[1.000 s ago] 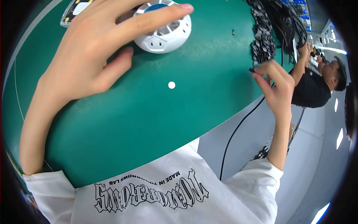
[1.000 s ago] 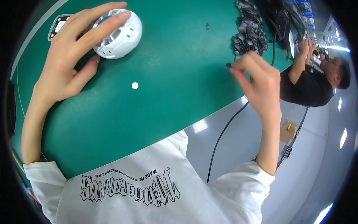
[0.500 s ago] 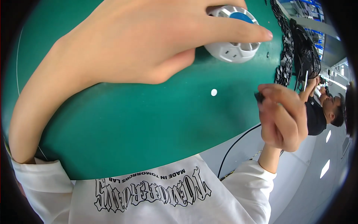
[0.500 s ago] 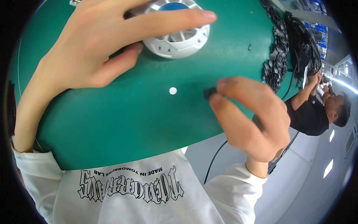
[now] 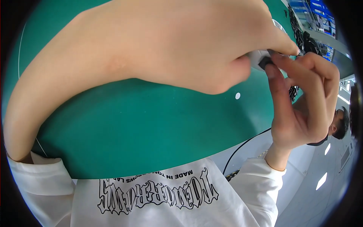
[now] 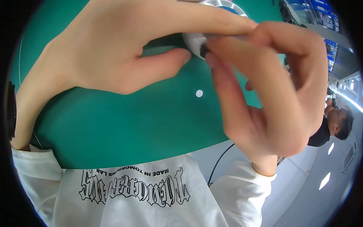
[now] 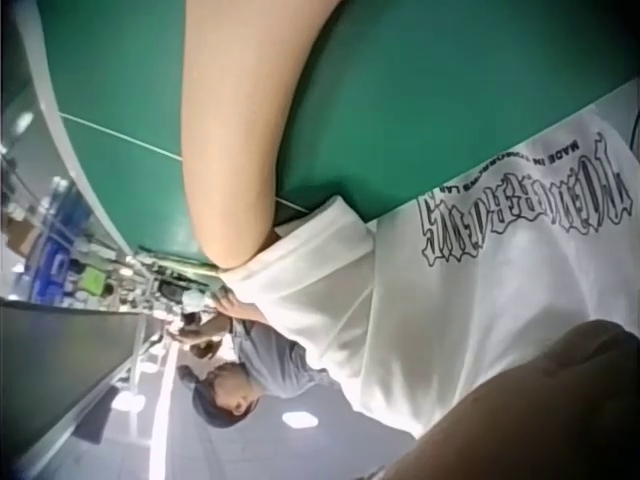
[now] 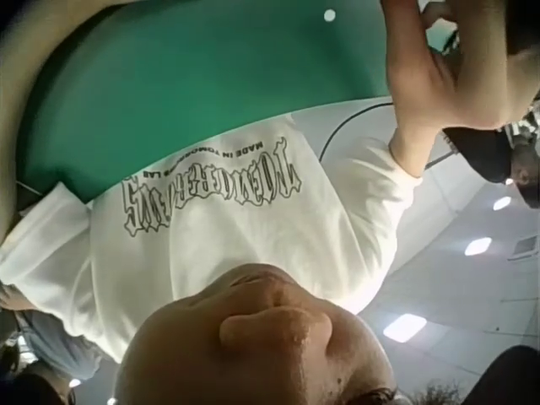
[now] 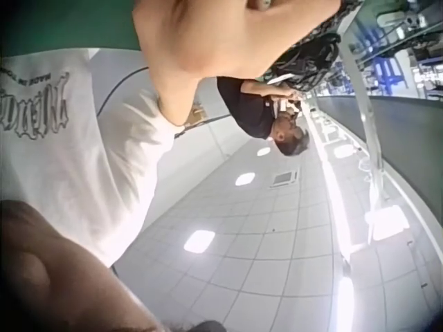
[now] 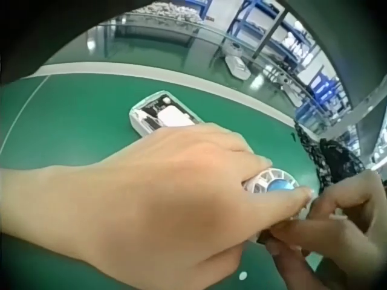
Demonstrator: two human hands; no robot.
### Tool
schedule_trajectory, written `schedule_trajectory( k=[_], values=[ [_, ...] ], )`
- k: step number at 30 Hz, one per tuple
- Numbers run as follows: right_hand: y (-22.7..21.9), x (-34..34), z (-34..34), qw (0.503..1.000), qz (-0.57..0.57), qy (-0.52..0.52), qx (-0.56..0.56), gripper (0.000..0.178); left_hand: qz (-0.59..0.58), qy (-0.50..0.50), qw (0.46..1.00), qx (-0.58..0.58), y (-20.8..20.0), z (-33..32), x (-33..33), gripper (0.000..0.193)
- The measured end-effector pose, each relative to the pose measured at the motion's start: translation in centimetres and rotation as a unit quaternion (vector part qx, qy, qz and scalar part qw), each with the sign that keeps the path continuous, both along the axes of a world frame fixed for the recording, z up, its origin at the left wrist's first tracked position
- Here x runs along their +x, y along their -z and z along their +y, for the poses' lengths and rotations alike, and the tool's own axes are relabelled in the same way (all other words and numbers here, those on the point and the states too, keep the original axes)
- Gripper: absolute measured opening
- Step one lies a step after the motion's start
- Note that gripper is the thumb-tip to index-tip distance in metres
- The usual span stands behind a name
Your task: Assembling the components of small handheld electric fans on a production line.
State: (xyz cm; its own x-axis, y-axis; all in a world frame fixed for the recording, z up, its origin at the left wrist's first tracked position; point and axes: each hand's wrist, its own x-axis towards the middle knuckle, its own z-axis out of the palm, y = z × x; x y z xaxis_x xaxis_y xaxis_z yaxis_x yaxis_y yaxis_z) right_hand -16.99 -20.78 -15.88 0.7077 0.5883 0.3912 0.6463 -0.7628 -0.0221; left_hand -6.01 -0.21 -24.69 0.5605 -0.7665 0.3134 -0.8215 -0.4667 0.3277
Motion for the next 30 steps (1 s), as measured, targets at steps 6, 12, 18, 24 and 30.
schedule_trajectory(
  k=[6,12,18,24,30],
  values=[
    [3.0,-1.3,1.2,0.971,0.120,0.122,0.169,0.063,0.002,-0.008,1.000,-0.012,2.6,2.9,0.1,0.068],
    [1.7,0.5,-1.0,0.931,0.237,0.167,0.223,0.077,0.011,-0.014,0.999,-0.031,0.5,1.4,-0.3,0.067],
    [4.2,0.7,0.3,0.841,0.365,0.153,0.370,0.085,0.004,-0.002,0.999,-0.038,-0.3,1.8,-2.4,0.067],
    [3.4,1.3,-0.6,0.837,0.391,0.172,0.342,0.089,-0.004,0.015,0.999,-0.051,-0.7,1.2,-2.2,0.066],
    [2.6,1.8,-1.0,0.846,0.401,0.171,0.306,0.082,-0.004,0.056,0.994,-0.099,0.9,1.3,-1.6,0.066]
  ],
)
